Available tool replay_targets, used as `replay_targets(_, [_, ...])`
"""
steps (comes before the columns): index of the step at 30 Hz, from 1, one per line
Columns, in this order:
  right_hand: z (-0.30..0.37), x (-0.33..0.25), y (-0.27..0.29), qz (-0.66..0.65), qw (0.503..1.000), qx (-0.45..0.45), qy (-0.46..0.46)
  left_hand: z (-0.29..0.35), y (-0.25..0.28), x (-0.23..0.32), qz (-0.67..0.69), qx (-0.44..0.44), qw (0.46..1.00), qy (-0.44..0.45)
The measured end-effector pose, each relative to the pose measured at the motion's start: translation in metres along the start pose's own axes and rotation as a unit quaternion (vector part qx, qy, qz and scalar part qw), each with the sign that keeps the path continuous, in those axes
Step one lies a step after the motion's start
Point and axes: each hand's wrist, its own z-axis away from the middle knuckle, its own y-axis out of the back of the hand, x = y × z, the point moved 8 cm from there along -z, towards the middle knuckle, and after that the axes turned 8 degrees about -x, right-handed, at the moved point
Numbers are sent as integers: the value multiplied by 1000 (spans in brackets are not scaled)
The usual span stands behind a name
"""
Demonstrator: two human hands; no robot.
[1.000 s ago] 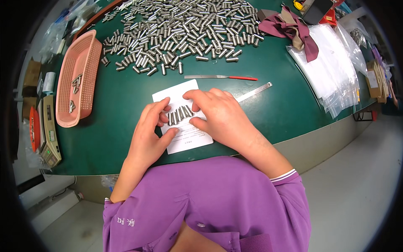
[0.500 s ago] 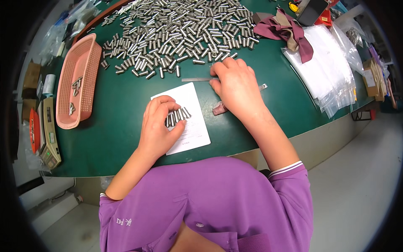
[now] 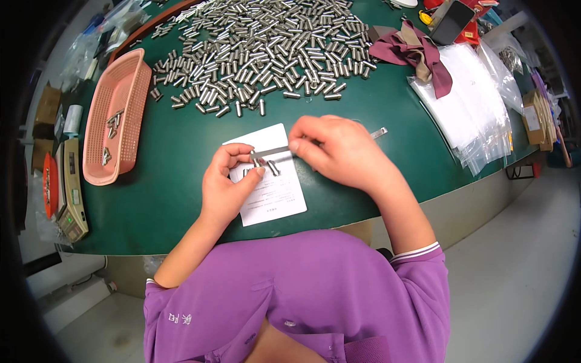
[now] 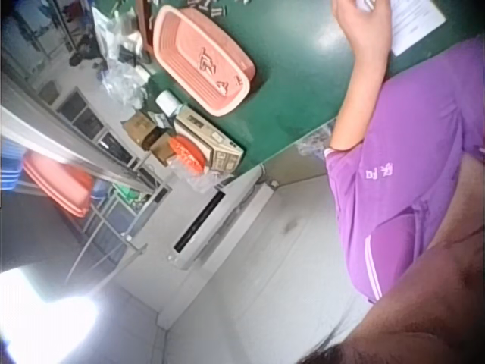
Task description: The person sorts small cylindrical metal parts on a green workbench. They pick up the parts from a large pile, arrange them in rows on a white paper, and then transfer them into a pink basket. The person repeats this process throughout the video.
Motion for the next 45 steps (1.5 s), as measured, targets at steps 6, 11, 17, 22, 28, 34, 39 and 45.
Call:
replay_targets(6, [-15, -3, -21, 56, 998, -24, -28, 0, 2, 3, 31, -3, 999, 21])
replay_targets(11, [-20, -6, -31, 48, 998, -20, -31, 2, 2, -5, 116, -9, 993, 31])
replay_targets(17, [-22, -13, -32, 59, 998, -16, -10, 0, 3, 1, 100, -15, 994, 38])
replay_targets(22, [-9, 25, -6, -35, 987, -41, -149, 2, 5, -5, 149, -14, 989, 9])
replay_targets(28, [-16, 6, -11, 19, 997, -23, -76, 0, 4, -7, 161, -12, 986, 31])
replay_targets(34, [-29, -7, -27, 23, 999, -34, -25, 1, 6, -5, 138, -4, 989, 45])
replay_targets(39, [-7, 34, 3, -117, 976, -38, -179, 1, 9, -8, 192, -6, 981, 16])
replay_targets(45, [-32, -15, -32, 15, 998, -52, -17, 0, 9, -4, 154, -6, 988, 21])
